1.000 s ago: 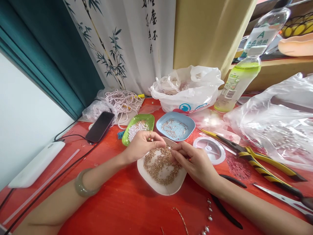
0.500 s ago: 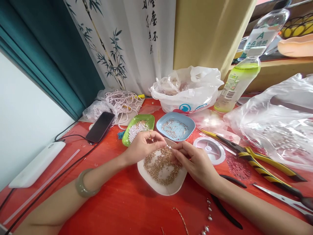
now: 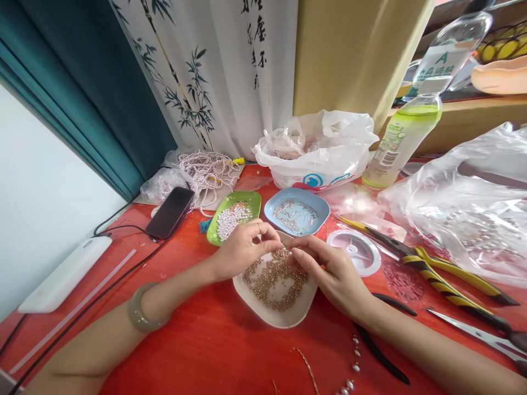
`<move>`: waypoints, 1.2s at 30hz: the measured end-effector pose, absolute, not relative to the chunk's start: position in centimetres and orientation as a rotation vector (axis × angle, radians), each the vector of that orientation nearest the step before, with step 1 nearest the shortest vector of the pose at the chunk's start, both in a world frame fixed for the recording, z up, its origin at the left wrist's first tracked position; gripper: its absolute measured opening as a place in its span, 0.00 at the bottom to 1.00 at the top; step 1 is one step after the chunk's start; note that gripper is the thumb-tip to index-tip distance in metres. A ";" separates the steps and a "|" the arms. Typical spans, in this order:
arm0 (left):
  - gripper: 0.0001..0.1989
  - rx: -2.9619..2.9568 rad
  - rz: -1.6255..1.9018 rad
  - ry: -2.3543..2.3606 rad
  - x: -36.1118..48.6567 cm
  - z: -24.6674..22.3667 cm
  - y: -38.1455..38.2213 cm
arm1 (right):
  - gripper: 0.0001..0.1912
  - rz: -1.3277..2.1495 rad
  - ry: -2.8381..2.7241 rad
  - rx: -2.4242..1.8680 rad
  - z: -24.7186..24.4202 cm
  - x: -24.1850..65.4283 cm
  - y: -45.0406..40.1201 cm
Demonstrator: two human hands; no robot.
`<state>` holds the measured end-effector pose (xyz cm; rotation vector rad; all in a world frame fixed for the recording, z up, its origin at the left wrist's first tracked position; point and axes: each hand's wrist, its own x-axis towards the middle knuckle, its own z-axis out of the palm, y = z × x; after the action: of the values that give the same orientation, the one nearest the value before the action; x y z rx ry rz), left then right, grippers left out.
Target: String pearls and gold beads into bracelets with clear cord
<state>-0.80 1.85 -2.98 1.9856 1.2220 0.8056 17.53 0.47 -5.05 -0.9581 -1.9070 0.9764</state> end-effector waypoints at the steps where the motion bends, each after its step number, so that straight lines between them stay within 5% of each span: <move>1: 0.08 1.994 0.801 1.215 -0.8 -3.0 1.8 | 0.09 0.977 -1.914 -0.951 -5.0 17.5 0.5; 23: 0.08 1.672 0.994 1.161 -0.7 -2.6 1.7 | 0.10 1.082 -1.952 -0.905 -4.9 17.9 0.3; 36: 0.08 1.853 0.758 1.152 -0.4 -2.5 1.4 | 0.08 1.170 -1.867 -0.884 -5.4 17.7 0.5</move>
<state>-0.44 1.36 -2.54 1.8527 1.1516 0.7585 17.68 0.51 -5.38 -0.8841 -1.8673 1.1701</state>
